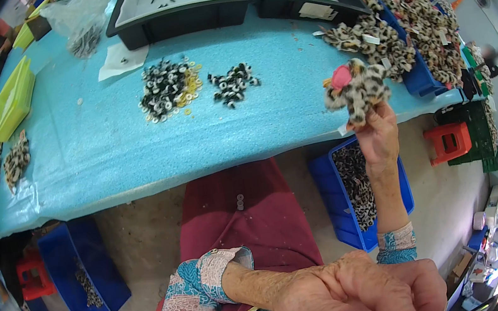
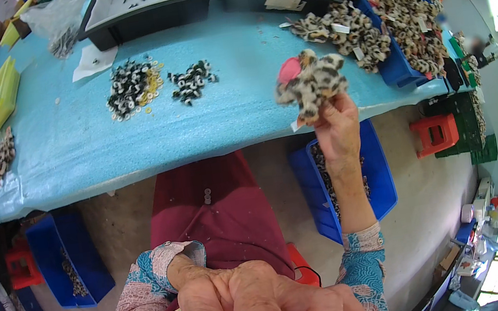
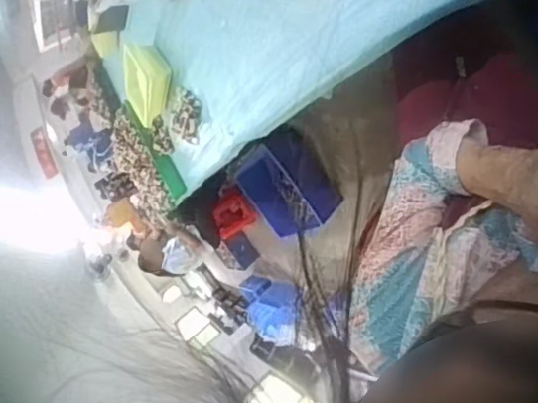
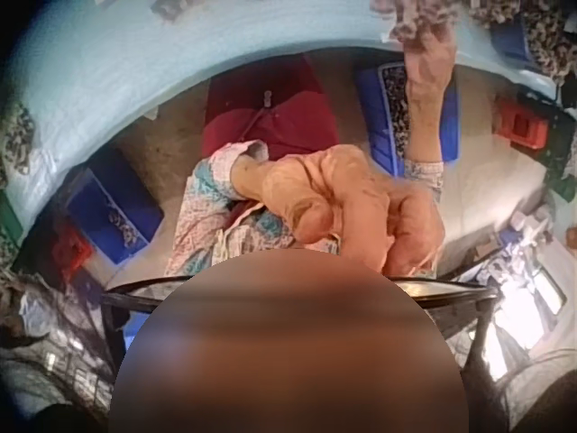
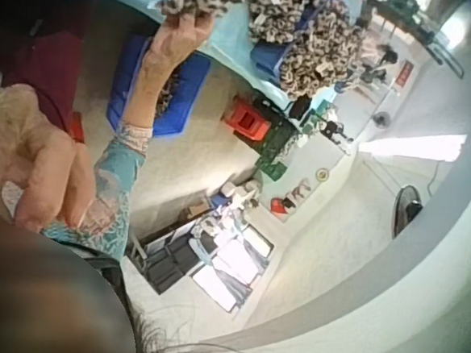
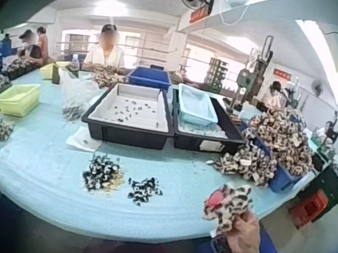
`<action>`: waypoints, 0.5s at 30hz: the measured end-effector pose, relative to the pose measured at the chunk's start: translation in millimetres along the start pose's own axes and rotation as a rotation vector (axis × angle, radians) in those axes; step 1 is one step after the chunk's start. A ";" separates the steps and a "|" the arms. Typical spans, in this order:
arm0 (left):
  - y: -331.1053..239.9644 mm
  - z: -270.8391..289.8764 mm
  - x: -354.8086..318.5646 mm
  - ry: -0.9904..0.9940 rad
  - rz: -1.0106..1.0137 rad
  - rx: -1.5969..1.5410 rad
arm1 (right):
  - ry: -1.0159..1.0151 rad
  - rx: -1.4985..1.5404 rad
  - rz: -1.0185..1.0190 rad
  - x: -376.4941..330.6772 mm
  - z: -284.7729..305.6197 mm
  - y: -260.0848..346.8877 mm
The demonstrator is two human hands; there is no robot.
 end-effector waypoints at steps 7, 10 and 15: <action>-123.4 47.9 -85.7 -0.988 0.475 1.170 | -0.152 0.363 -0.159 -56.1 -64.0 -58.0; -172.0 58.0 -124.8 -1.201 0.247 1.260 | -0.050 0.401 -0.286 -89.4 -85.4 -88.0; -196.5 48.7 -150.4 -1.338 0.194 1.092 | -0.045 0.277 -0.491 -137.5 -93.0 -124.5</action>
Point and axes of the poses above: each hand's wrist, its own x-axis towards the middle knuckle, its own z-axis out of the back of the hand, y = z × x, the point moved 8 cm from there along x, towards the middle knuckle, and after that the axes turned 3 degrees about z, right-handed, at the moved point
